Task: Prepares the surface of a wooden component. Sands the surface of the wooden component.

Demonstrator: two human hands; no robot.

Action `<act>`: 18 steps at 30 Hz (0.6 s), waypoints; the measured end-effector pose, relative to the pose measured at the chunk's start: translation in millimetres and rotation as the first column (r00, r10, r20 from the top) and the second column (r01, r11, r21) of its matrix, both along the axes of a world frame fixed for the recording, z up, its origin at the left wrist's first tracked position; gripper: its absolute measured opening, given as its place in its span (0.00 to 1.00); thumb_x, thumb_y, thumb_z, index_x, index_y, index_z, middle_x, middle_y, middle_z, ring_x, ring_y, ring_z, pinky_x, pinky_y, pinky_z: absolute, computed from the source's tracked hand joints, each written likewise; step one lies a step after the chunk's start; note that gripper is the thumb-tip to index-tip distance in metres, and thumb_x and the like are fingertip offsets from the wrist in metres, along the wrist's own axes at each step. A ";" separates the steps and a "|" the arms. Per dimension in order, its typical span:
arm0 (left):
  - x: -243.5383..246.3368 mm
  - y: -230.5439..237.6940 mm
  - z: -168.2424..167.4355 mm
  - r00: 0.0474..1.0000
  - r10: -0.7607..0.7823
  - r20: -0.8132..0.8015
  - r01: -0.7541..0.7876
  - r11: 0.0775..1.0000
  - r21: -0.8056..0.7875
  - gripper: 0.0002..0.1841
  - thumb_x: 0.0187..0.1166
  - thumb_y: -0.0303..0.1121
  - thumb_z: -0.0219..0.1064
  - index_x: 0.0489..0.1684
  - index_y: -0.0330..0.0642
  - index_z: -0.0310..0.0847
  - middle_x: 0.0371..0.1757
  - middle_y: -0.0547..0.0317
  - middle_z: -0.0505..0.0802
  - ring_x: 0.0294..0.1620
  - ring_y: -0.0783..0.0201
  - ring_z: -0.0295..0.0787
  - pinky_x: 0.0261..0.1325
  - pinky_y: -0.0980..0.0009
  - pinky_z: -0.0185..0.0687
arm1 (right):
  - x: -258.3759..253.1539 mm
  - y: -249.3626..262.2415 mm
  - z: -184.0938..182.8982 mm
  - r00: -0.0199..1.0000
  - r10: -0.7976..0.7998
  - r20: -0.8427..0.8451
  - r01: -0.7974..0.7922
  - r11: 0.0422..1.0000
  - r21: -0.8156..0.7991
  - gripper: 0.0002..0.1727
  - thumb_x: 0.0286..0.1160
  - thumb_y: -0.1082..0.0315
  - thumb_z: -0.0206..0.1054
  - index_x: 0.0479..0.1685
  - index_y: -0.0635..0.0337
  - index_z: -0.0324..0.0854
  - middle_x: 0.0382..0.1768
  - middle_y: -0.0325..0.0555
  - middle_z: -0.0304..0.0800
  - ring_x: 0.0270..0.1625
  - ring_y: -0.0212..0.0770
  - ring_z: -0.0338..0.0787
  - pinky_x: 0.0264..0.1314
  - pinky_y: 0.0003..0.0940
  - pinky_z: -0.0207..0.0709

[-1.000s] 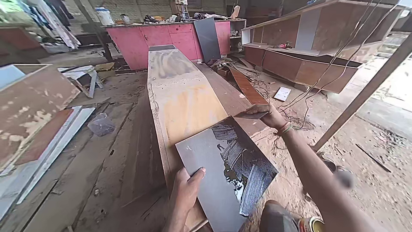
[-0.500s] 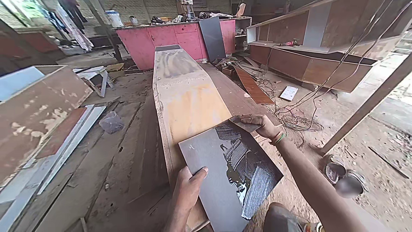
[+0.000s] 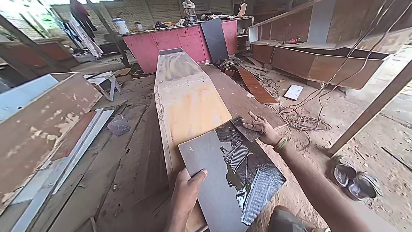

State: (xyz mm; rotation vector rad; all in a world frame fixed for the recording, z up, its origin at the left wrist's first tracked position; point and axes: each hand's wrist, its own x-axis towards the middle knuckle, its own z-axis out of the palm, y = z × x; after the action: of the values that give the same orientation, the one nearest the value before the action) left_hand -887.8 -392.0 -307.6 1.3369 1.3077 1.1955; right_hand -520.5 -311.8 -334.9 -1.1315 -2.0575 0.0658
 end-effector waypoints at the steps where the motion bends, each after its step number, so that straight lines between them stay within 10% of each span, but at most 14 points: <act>1: 0.3 0.6 -0.2 1.000 0.004 -0.004 -0.004 1.000 0.000 0.14 0.59 0.25 0.76 0.44 0.36 0.86 0.38 0.57 0.96 0.42 0.67 0.95 0.48 0.68 0.93 | 1.4 -1.0 -3.4 1.000 0.001 -0.015 -0.001 1.000 -0.002 0.28 0.74 0.76 0.60 0.70 0.38 0.89 0.77 0.30 0.84 0.92 0.56 0.62 0.89 0.73 0.46; 18: 0.5 1.2 0.5 1.000 -0.011 0.021 0.011 1.000 0.007 0.15 0.60 0.25 0.76 0.46 0.34 0.85 0.39 0.55 0.96 0.43 0.66 0.95 0.48 0.67 0.93 | 29.4 -62.9 1.6 0.998 0.013 0.063 -0.013 1.000 0.004 0.26 0.76 0.74 0.59 0.66 0.36 0.91 0.73 0.29 0.88 0.89 0.53 0.68 0.88 0.72 0.52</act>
State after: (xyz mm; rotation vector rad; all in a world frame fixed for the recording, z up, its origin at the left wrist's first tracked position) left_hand -887.2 -390.8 -307.2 1.3316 1.2807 1.2045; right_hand -491.1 -374.7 -333.3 -1.1304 -2.1197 0.0318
